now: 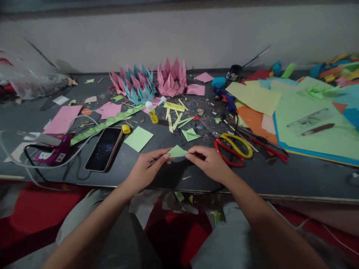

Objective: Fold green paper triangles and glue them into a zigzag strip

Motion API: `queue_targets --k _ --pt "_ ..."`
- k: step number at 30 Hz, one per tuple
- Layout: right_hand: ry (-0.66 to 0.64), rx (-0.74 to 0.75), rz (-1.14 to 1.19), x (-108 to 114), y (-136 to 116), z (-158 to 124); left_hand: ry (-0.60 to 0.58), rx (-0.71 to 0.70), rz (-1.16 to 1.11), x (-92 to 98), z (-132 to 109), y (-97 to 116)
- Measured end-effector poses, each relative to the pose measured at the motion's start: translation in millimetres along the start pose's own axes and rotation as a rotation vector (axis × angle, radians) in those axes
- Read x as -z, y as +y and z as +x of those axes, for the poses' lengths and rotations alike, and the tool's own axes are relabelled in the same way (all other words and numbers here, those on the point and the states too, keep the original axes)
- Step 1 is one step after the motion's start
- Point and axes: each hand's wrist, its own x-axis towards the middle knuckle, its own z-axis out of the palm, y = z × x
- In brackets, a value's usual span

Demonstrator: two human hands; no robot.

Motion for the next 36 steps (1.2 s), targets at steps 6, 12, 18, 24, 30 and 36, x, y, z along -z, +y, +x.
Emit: queue_targets --k 6,12,18,24,30,36 --pt "0.239 -0.059 -0.202 19.1 27.4 2.8 0.284 0.141 0.771 42.0 21.1 -21.0" --pt "0.518 -0.038 -0.291 20.6 29.9 -6.2 0.172 0.318 0.861 63.8 32.2 -35.0" --pt "0.360 0.061 -0.257 -3.3 4.6 -18.5 0.258 0.314 0.808 57.8 37.5 -20.9" --pt "0.184 0.081 -0.071 -25.7 -5.8 -15.9 0.310 0.151 0.410 49.8 42.1 -12.5" --pt "0.133 -0.085 0.469 -43.9 -10.4 -3.8 0.045 0.133 -0.459 23.2 33.6 0.9" --pt "0.219 -0.171 0.659 -50.6 -12.6 9.0 0.087 0.275 -0.708 -3.6 27.1 -2.2"
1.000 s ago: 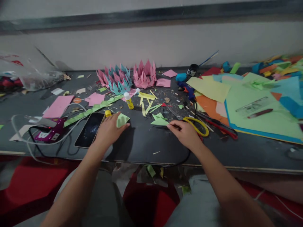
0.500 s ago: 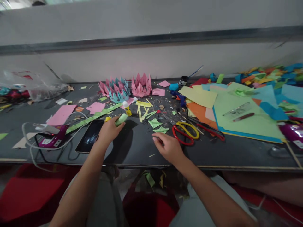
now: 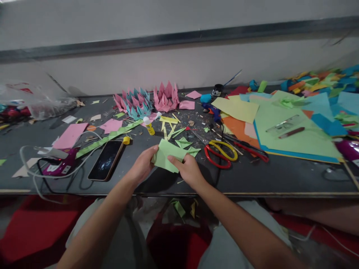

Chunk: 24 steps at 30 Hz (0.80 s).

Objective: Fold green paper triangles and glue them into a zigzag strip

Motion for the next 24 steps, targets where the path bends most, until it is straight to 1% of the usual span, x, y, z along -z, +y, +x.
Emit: queue_targets --k 4,6,8,10,11,13,14,15,16,17,19,20,21,22,24 --pt "0.012 0.035 -0.003 1.8 -1.7 9.2 0.005 -0.085 0.058 5.1 3.0 -2.4" --pt "0.040 0.014 -0.023 3.9 -1.2 12.8 0.065 -0.135 0.105 12.4 4.9 -1.5" --pt "0.064 -0.036 -0.018 6.5 0.1 15.1 0.151 -0.195 0.203 23.7 6.7 0.7" --pt "0.082 -0.050 0.032 8.9 1.4 16.3 0.259 -0.285 0.390 37.7 7.8 4.4" --pt "0.084 -0.040 0.064 9.9 1.7 16.4 0.328 -0.348 0.512 44.5 7.8 6.7" --pt "0.064 -0.017 0.099 11.3 1.0 15.2 0.533 -0.513 0.753 54.5 5.6 11.2" --pt "0.038 -0.022 0.090 11.6 0.2 14.0 0.579 -0.566 0.829 56.7 3.6 12.5" --pt "0.005 -0.034 0.065 11.6 -0.9 12.6 0.572 -0.584 0.863 56.7 0.9 12.8" --pt "-0.033 -0.047 0.031 11.5 -1.9 11.0 0.494 -0.565 0.848 54.6 -2.2 11.9" --pt "-0.072 -0.060 -0.004 11.1 -2.7 9.4 0.362 -0.501 0.793 50.9 -5.4 9.7" --pt "-0.157 -0.088 -0.063 10.3 -3.0 6.9 0.046 -0.346 0.636 41.7 -11.0 2.6" --pt "-0.194 -0.096 -0.087 10.0 -2.3 6.2 -0.024 -0.306 0.606 37.7 -13.1 -1.6" --pt "-0.224 -0.097 -0.113 10.0 -1.2 5.8 -0.071 -0.286 0.605 34.9 -14.5 -5.7" --pt "-0.243 -0.088 -0.148 10.4 0.3 5.9 -0.090 -0.287 0.637 33.7 -15.1 -9.4" --pt "-0.228 -0.017 -0.285 12.4 3.6 6.8 -0.067 -0.347 0.789 35.8 -14.7 -15.0"
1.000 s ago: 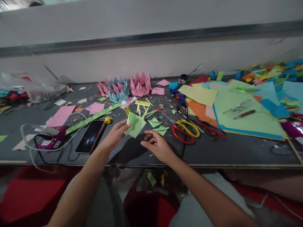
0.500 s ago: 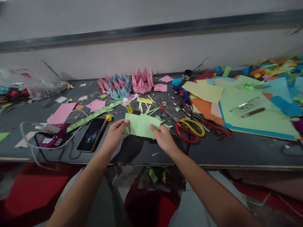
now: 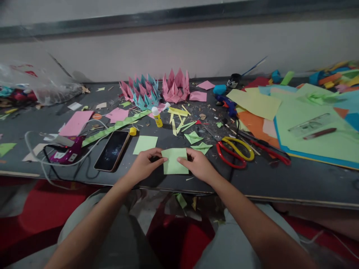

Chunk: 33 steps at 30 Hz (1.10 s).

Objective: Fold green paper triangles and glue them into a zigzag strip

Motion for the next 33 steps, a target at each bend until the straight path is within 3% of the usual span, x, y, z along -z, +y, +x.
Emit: queue_targets --k 4,7,11,25,33 --pt "0.046 0.249 -0.415 6.9 7.4 1.7 0.039 -0.214 0.326 4.5 -0.9 -10.9" --pt "-0.013 0.477 -0.596 14.0 11.7 2.0 -0.037 -0.367 0.410 7.3 -2.3 -13.5" --pt "-0.115 0.655 -0.754 21.9 13.6 0.1 -0.113 -0.457 0.455 8.6 -5.3 -12.2" --pt "-0.187 0.892 -1.010 23.2 12.7 -6.1 -0.110 -0.501 0.541 8.7 -10.7 -16.7" --pt "-0.187 0.939 -1.081 22.2 8.8 -7.8 -0.095 -0.502 0.501 9.0 -10.3 -17.7"
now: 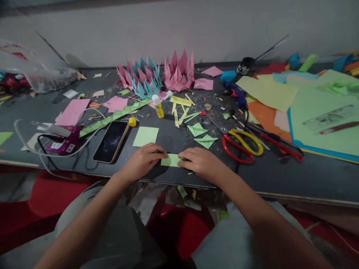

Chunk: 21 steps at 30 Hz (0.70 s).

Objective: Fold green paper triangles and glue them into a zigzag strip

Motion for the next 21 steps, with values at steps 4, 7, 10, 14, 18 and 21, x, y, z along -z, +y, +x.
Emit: queue_targets --k 4,7,10,14,18,21 --pt "0.004 0.008 0.003 1.1 -0.6 0.8 0.001 -0.022 0.037 2.3 0.6 2.2" --pt "0.017 0.003 0.000 1.2 -0.9 1.3 0.009 -0.046 0.054 4.0 1.2 3.7" --pt "0.041 -0.002 0.010 0.6 -0.1 1.1 0.010 -0.057 0.062 3.6 1.3 3.9" --pt "0.064 0.006 0.036 -0.9 1.9 -0.1 -0.006 -0.043 0.067 1.3 0.5 1.8" --pt "0.062 0.015 0.027 -0.8 2.2 0.3 -0.035 -0.034 0.098 2.5 -0.1 2.4" --pt "0.060 0.018 0.020 -0.1 1.0 1.8 -0.078 -0.046 0.204 5.2 0.8 12.1"
